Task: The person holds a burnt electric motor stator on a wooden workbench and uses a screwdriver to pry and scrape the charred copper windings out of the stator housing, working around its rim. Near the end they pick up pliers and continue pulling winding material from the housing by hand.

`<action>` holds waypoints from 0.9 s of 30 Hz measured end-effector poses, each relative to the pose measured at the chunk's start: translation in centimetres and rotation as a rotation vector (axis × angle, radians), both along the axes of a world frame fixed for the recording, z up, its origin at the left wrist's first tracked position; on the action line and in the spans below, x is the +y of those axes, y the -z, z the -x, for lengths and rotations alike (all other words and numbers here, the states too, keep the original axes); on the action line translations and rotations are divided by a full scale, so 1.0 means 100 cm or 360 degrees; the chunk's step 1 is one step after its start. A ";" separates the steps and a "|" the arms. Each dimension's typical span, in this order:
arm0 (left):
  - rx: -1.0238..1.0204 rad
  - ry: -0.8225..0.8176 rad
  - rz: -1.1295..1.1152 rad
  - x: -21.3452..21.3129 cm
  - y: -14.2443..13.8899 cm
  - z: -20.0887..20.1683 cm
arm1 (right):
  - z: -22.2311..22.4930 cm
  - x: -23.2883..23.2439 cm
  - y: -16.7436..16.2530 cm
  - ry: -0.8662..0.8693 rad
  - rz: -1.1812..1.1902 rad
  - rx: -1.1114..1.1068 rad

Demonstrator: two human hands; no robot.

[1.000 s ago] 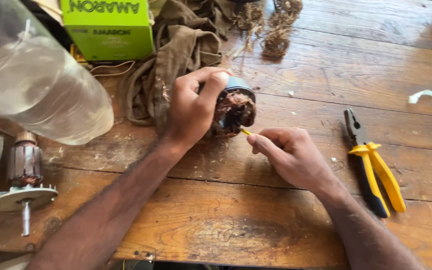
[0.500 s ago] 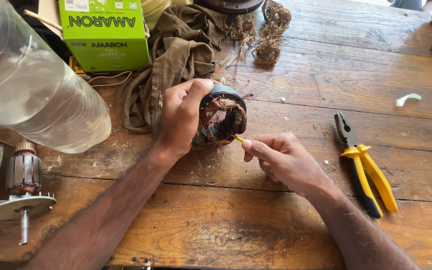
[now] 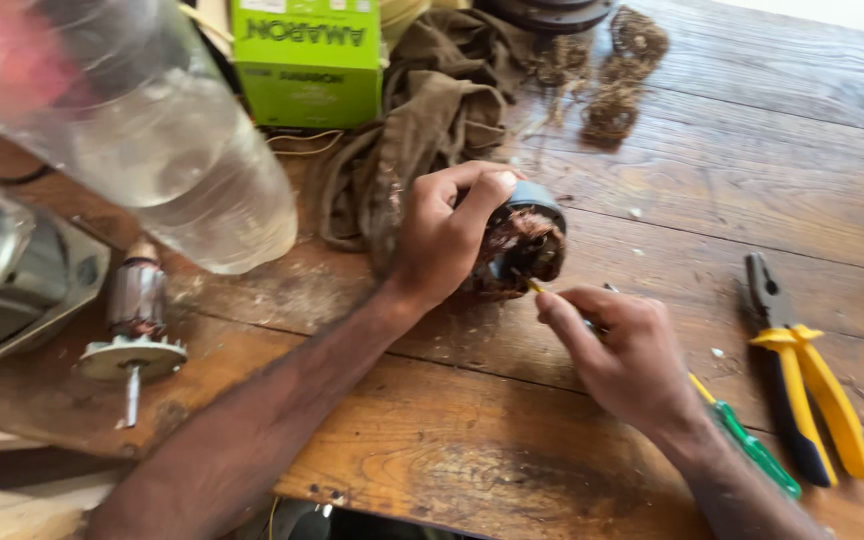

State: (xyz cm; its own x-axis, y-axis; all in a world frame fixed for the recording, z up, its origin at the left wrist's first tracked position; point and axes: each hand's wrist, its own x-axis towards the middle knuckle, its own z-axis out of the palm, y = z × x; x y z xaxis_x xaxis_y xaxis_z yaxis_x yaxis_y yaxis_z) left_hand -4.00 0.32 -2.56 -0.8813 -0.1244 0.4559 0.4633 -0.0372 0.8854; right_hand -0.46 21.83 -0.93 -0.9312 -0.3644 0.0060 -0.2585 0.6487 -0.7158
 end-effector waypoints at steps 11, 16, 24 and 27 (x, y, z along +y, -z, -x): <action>0.0028 -0.0137 0.0247 0.006 0.003 -0.014 | 0.002 -0.007 0.003 0.0073 -0.0017 -0.0182; 0.0229 -0.0319 0.0669 0.012 0.000 -0.028 | -0.005 -0.014 -0.002 0.0030 -0.0017 -0.0101; 0.0272 -0.0312 0.0794 0.021 -0.001 -0.027 | -0.023 -0.020 0.001 -0.0012 -0.0565 0.0379; 0.0252 -0.0285 0.0791 0.021 0.001 -0.025 | -0.022 -0.019 0.003 -0.0114 -0.0771 0.0504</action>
State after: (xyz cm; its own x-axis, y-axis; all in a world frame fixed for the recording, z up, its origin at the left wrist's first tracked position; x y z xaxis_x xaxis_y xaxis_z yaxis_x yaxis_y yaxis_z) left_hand -1.48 2.42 -2.62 -0.7822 -0.0019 0.6230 0.5528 0.4593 0.6954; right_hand 1.76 19.89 -1.20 -0.8841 -0.4571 0.0972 -0.4669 0.8558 -0.2227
